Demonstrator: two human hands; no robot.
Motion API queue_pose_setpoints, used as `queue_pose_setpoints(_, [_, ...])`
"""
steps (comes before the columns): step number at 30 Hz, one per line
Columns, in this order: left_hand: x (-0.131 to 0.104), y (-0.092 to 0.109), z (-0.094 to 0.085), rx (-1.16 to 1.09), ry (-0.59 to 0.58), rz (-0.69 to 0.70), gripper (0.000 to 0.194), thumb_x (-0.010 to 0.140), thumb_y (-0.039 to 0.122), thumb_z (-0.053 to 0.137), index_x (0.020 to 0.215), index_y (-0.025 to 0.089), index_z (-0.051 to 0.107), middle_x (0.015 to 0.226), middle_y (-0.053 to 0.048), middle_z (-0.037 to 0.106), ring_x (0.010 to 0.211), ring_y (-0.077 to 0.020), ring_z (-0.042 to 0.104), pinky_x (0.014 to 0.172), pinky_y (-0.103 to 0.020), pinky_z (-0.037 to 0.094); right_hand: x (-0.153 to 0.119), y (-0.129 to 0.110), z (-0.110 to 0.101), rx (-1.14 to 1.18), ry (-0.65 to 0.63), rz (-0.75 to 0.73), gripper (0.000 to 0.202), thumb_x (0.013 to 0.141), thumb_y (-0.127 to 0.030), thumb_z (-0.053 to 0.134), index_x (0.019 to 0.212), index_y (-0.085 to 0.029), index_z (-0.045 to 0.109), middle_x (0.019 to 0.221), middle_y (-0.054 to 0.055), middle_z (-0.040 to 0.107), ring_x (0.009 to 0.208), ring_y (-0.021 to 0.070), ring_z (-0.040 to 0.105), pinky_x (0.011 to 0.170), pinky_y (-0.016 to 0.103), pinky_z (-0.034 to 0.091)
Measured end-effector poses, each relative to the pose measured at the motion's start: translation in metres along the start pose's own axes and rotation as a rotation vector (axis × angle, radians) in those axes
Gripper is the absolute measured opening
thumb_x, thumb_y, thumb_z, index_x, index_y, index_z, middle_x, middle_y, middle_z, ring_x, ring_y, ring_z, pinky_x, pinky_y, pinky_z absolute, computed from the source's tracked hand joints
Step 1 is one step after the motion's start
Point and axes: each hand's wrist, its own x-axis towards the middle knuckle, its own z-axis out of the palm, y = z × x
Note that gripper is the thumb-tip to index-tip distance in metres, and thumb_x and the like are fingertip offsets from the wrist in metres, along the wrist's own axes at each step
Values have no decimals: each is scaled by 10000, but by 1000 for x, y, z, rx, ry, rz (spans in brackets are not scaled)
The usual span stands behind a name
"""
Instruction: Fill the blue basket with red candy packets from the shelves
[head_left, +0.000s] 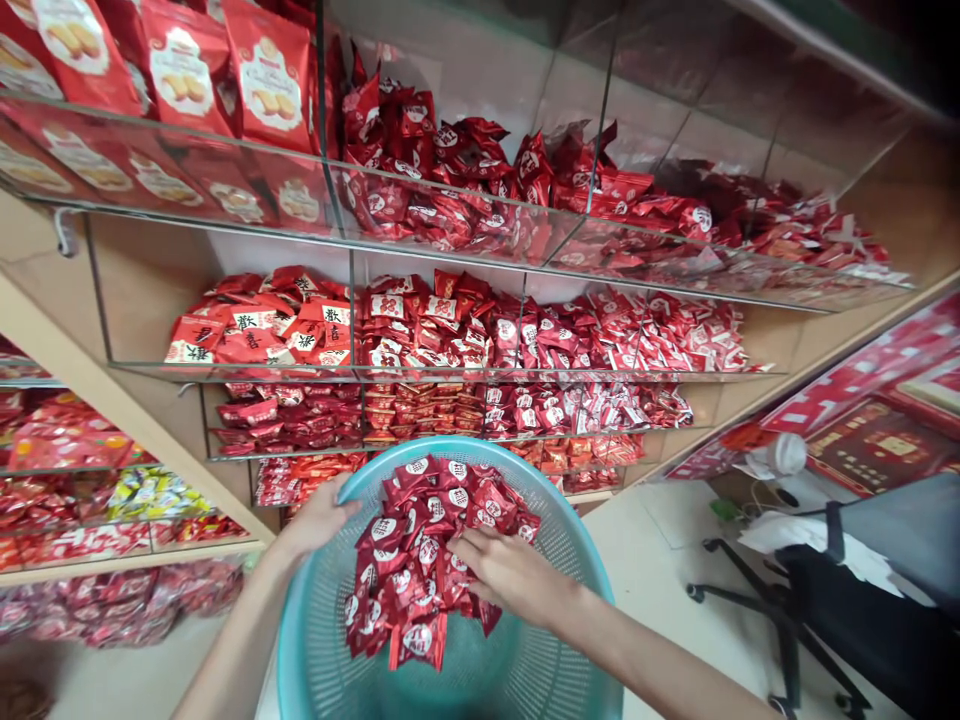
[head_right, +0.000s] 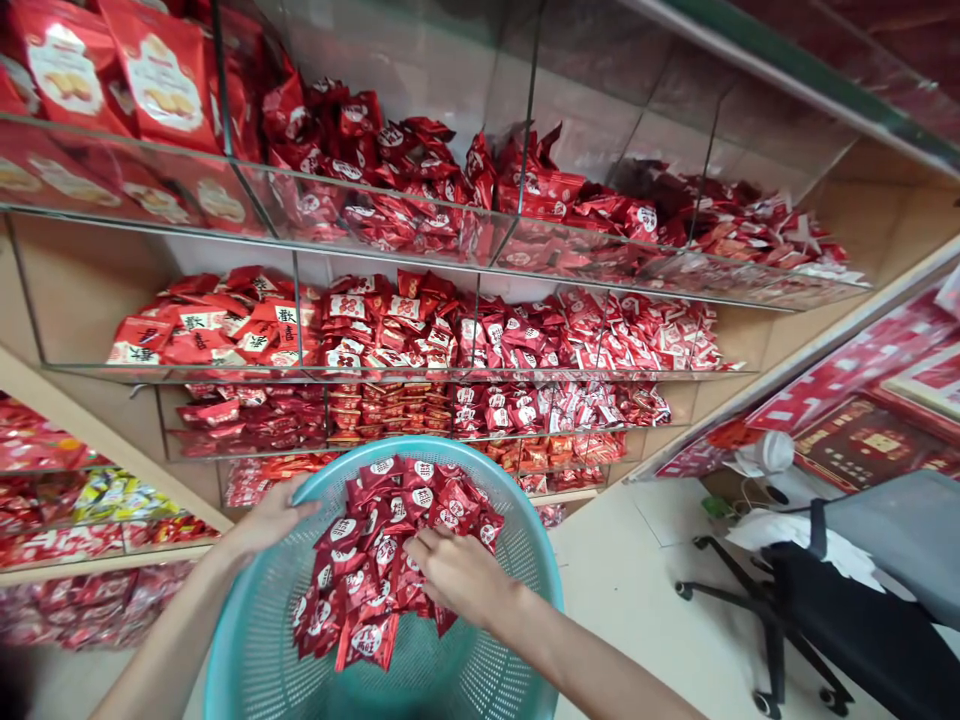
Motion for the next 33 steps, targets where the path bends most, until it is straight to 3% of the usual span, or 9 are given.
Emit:
queue_pose_setpoints(4, [0, -1, 0, 8, 1, 20, 324, 570, 351, 631, 832, 159, 626, 790, -11, 704, 766, -203, 629, 756, -324, 493, 6, 0, 0, -81, -14, -15, 355, 805, -161, 507, 1156, -180, 462, 1024, 70, 598, 967, 209, 567, 723, 287, 490])
queue_pose_setpoints(12, [2, -4, -1, 18, 3, 24, 317, 567, 330, 624, 835, 159, 618, 786, -5, 696, 747, -196, 619, 745, -318, 485, 5, 13, -4, 3, -118, 41, 382, 811, -150, 489, 1188, -212, 464, 1081, 66, 600, 1040, 210, 547, 786, 300, 483])
queue_pose_setpoints(22, [2, -3, -1, -6, 4, 25, 330, 555, 333, 632, 833, 158, 615, 807, -14, 694, 773, -201, 619, 767, -323, 478, -4, 24, 0, 17, -16, 50, 496, 837, -197, 493, 1308, -229, 340, 1204, 78, 516, 1065, 213, 530, 790, 313, 501])
queue_pose_setpoints(27, [0, -3, 2, -1, -4, 6, 354, 581, 333, 615, 879, 143, 613, 818, -16, 693, 773, -193, 617, 767, -322, 475, 3, 0, -4, -63, 60, -38, 520, 820, -169, 503, 1309, -194, 327, 1156, 87, 522, 1036, 218, 525, 750, 314, 520])
queue_pose_setpoints(33, [-1, -7, 3, -35, 6, 29, 336, 574, 330, 626, 856, 146, 606, 801, -9, 688, 774, -195, 618, 775, -328, 483, 31, -36, 13, -183, 170, -247, 465, 852, -139, 438, 1301, -182, 326, 1033, 71, 552, 935, 198, 528, 676, 302, 519])
